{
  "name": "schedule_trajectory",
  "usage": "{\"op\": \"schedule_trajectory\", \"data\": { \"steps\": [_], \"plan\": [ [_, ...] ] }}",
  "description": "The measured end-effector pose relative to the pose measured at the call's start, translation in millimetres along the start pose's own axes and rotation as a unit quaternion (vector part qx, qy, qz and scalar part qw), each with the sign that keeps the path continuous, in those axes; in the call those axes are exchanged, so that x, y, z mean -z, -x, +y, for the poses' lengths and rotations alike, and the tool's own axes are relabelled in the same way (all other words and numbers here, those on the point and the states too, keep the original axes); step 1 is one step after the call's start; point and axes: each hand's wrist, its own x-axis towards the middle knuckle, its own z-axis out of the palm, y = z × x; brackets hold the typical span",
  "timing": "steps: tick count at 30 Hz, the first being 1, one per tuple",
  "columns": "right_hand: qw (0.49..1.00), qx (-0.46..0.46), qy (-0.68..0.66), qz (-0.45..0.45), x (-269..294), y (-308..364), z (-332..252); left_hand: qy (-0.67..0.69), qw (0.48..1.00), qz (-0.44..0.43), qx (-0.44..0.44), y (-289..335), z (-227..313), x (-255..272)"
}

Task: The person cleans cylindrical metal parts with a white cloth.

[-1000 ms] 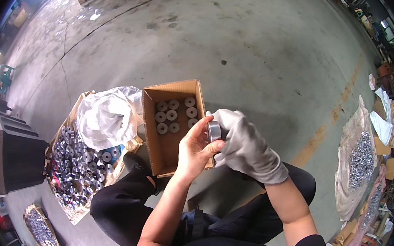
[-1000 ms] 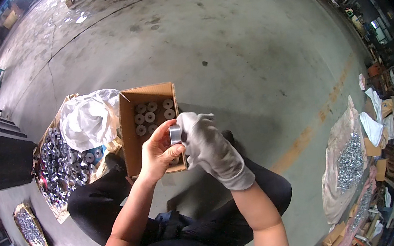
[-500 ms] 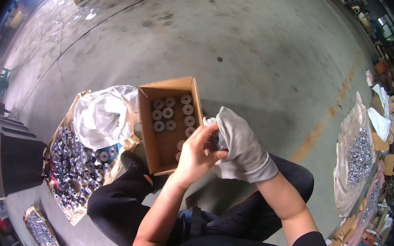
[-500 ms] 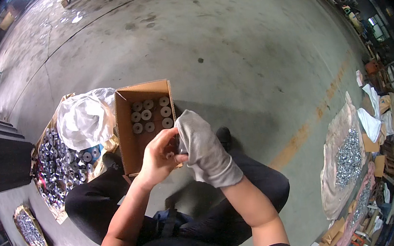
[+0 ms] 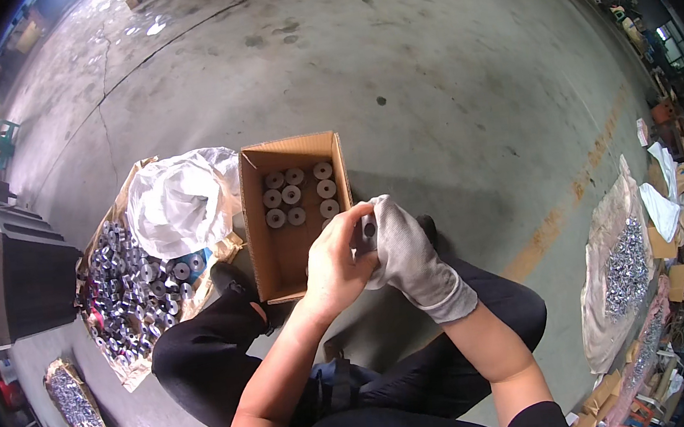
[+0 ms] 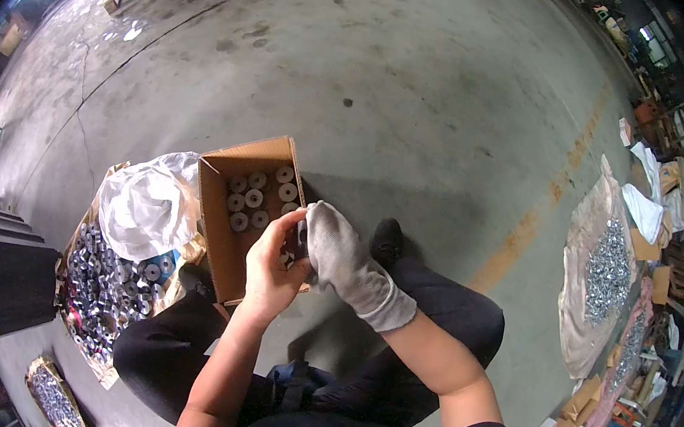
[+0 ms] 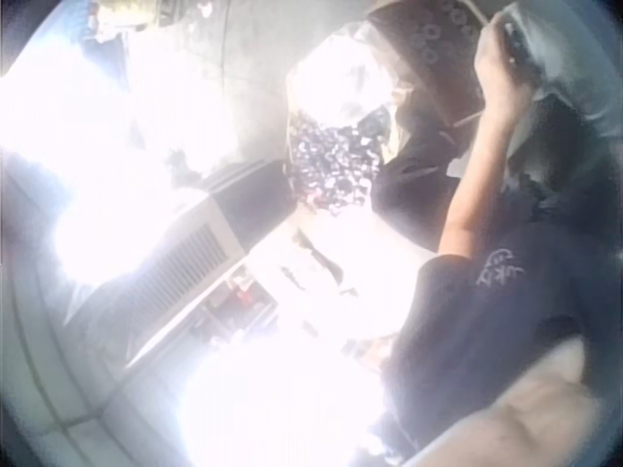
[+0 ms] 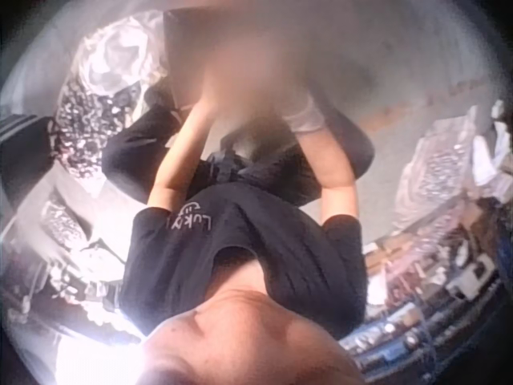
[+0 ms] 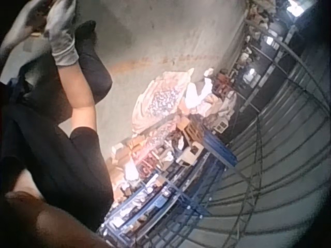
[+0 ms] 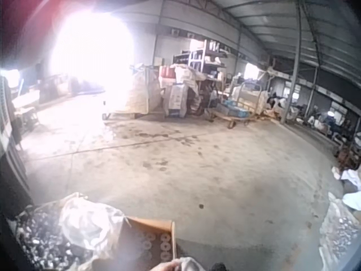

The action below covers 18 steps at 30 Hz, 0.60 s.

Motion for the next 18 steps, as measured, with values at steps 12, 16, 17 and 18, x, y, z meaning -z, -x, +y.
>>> {"op": "schedule_trajectory", "data": {
  "steps": [12,16,17,18],
  "plan": [
    [0.989,0.067,0.064,-0.114,22,-10,-26,0.131,0.99,-0.009,0.049,-2,1,4],
    [1.0,-0.023,-0.008,-0.017,12,-4,-18,-0.078,0.996,0.031,-0.036,-3,10,1],
    [0.994,-0.073,-0.084,0.019,13,-4,-23,-0.161,0.982,0.064,-0.073,-4,17,-1],
    [0.978,-0.123,-0.159,0.054,14,-3,-25,-0.242,0.959,0.097,-0.109,-5,22,-4]
  ]
}}
